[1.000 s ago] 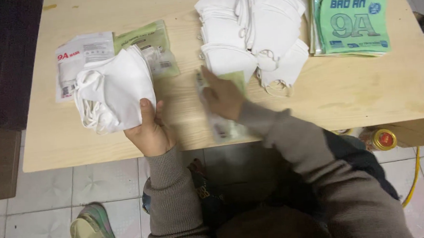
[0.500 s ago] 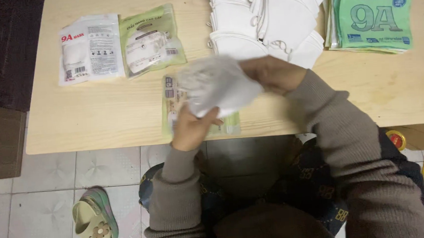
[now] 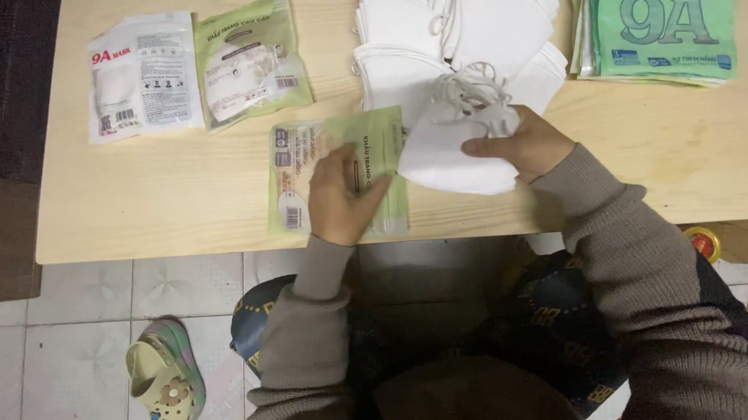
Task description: Packaging individual face masks into plastic bags
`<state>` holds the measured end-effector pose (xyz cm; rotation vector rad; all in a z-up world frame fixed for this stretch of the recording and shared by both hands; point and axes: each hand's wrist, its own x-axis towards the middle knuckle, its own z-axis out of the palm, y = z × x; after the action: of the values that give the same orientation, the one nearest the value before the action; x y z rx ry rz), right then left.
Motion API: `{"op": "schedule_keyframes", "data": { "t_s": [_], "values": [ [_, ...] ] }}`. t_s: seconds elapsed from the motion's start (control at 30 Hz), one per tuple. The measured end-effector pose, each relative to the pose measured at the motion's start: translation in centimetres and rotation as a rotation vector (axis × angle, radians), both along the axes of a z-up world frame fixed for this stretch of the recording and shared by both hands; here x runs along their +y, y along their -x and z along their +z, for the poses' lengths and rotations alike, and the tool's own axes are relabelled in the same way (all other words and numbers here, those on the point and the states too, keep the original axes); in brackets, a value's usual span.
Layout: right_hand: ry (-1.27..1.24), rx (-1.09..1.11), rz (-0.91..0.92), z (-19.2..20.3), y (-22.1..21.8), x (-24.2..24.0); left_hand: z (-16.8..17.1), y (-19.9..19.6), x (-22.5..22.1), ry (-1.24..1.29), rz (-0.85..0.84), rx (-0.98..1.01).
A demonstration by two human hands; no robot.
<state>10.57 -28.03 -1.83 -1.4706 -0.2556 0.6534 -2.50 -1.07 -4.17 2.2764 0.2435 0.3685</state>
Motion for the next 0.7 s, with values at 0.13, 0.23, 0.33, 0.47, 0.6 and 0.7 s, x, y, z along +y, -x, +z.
{"op": "schedule_keyframes", "data": {
  "t_s": [0.13,0.23,0.33,0.47,0.6,0.7],
  "values": [
    [-0.088,0.028,-0.031,1.4,1.8,1.9,-2.1,-0.1,-1.7,-0.176,0.024,0.123],
    [-0.173,0.059,-0.04,4.2,3.7,4.5,-2.4,-0.1,-2.5,-0.208,0.011,0.144],
    [-0.265,0.155,-0.07,3.1,4.6,6.2,-3.6,-0.3,-2.6,-0.101,-0.049,0.005],
    [-0.324,0.249,0.119,-0.4,4.4,8.1,-3.6,-0.3,-1.9,0.0,-0.004,0.091],
    [-0.25,0.286,0.081,-1.7,3.7,8.8,-3.6,0.3,-0.3,0.13,0.067,0.22],
    [-0.195,0.286,0.129,-4.8,2.9,9.1,-3.6,0.7,0.8,0.217,0.126,0.298]
  ]
}}
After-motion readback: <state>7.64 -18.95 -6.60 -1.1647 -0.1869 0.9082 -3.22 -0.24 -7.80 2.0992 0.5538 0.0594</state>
